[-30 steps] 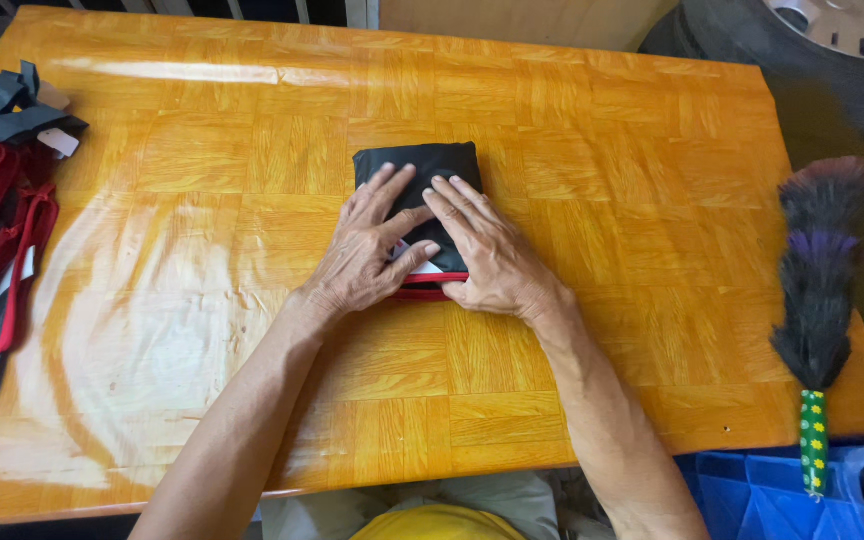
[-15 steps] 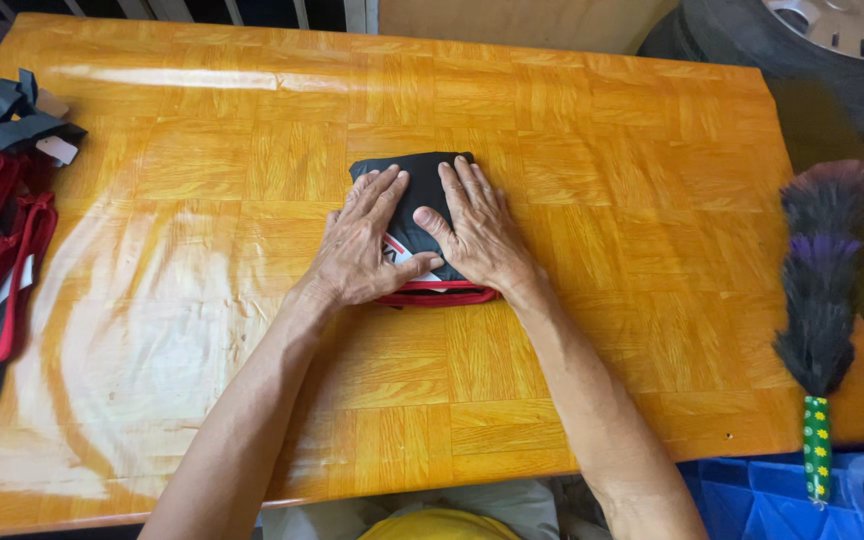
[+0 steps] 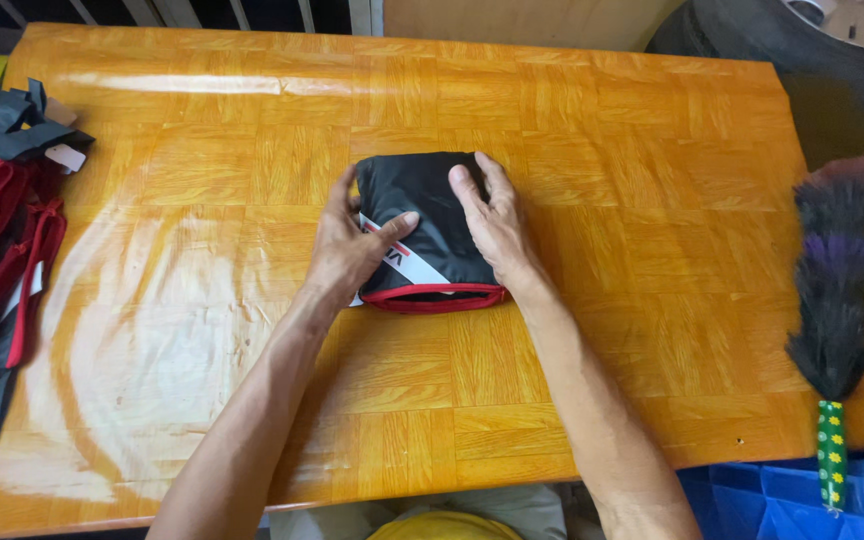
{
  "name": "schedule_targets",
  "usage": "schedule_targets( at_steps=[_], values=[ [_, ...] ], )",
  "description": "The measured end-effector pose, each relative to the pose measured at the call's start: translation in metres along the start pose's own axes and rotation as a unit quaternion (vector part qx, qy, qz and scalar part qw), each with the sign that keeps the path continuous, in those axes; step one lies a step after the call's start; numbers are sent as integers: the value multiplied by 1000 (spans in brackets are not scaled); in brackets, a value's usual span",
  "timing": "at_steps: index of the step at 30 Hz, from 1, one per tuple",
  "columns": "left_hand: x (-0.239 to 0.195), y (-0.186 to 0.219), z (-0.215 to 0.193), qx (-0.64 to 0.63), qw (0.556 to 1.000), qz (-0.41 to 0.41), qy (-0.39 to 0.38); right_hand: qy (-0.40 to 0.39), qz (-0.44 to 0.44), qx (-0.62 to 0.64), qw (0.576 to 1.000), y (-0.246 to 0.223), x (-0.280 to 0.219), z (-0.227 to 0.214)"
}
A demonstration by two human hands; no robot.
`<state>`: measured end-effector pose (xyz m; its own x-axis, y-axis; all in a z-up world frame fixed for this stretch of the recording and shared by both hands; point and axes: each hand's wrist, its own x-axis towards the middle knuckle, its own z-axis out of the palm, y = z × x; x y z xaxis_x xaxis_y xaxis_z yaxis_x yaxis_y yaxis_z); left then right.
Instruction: The person folds a long black fabric item on a wooden table, repeatedly folding it into a compact bundle. They then place the folded item into a black drawstring bag and tie the red drawstrings to secure it.
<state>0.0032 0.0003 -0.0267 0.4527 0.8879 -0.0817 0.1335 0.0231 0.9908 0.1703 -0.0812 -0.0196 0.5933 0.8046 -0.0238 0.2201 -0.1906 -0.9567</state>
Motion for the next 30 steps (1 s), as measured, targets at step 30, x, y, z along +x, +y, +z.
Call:
schedule_targets(
  at_steps=[30],
  values=[
    [-14,-23,5,460,867,172,-91,-115,-183,-417,883,15,-21,23]
  ],
)
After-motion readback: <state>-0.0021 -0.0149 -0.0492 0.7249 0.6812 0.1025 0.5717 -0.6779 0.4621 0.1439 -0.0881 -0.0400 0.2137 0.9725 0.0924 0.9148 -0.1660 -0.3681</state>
